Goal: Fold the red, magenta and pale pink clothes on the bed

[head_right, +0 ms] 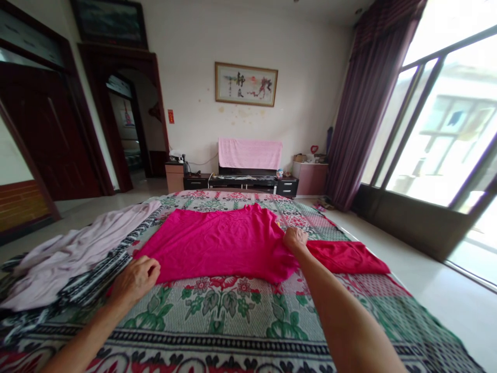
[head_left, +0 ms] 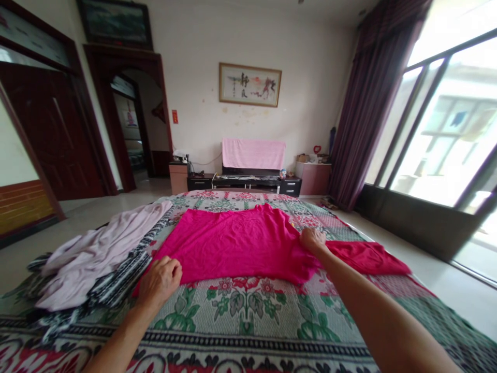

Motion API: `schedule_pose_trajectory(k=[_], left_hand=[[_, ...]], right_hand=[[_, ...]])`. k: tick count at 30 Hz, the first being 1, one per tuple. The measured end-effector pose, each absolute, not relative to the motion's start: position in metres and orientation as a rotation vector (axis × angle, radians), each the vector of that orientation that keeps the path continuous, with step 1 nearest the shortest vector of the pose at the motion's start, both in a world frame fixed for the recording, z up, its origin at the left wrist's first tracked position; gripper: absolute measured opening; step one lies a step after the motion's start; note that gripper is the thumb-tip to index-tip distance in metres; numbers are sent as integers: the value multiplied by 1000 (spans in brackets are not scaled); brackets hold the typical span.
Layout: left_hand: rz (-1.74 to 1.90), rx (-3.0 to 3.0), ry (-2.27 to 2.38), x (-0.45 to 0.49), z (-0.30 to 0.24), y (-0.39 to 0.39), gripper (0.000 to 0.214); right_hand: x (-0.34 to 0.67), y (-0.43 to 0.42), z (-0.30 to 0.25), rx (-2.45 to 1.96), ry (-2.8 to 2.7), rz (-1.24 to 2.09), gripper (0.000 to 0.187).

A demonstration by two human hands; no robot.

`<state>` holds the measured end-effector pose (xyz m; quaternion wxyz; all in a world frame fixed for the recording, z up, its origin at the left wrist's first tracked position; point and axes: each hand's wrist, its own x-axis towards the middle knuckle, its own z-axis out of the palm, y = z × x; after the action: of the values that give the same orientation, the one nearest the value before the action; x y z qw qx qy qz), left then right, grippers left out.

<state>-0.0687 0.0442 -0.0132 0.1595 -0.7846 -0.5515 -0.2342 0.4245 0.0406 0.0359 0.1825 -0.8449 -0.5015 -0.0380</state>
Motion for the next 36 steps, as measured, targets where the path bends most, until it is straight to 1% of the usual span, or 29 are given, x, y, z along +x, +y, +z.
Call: schedule_pose_trajectory(k=[4,8,13,15,18,21,24,28,29,31,33,36], left_hand=[[-703,-2244,-1593,-68,-13,44,24],[-709,-2261,-1604,-69,-14,45,24],[-664,-2250,-1579,-70,-15,47,26],[-644,-2242,-1578,-70,-15,47,26],[-626,-2225,-1601,-69,-14,45,26],[-626,-2236,-1586,-70,-13,44,26],[-650,-2243,-1557,-72,-13,45,27],[-707,-2256,-1552,-74,-15,48,26],[-709,-2260,-1551,-74,-16,49,26],[-700,-2267,-1544,-75,-17,51,26],[-696,-2275,-1531,-76,-18,52,26],[-706,-2288,-1518,-77,-19,53,26]], right_hand=[[431,29,41,-2586,-1277,-145,23],[427,18,46,-2621,-1323,-199,24],[417,-1,51,-2420,-1483,-297,29],[413,-11,50,-2292,-1612,-234,27],[407,-29,48,-2089,-1806,-43,26],[404,-47,49,-2037,-1756,-1,28],[407,-63,51,-2095,-1662,-23,26],[409,-77,42,-1982,-1845,80,15],[409,-78,36,-1919,-1907,73,14],[405,-78,25,-1840,-1973,21,23],[399,-78,13,-1851,-1955,-46,31],[389,-77,3,-1915,-1881,-154,27]])
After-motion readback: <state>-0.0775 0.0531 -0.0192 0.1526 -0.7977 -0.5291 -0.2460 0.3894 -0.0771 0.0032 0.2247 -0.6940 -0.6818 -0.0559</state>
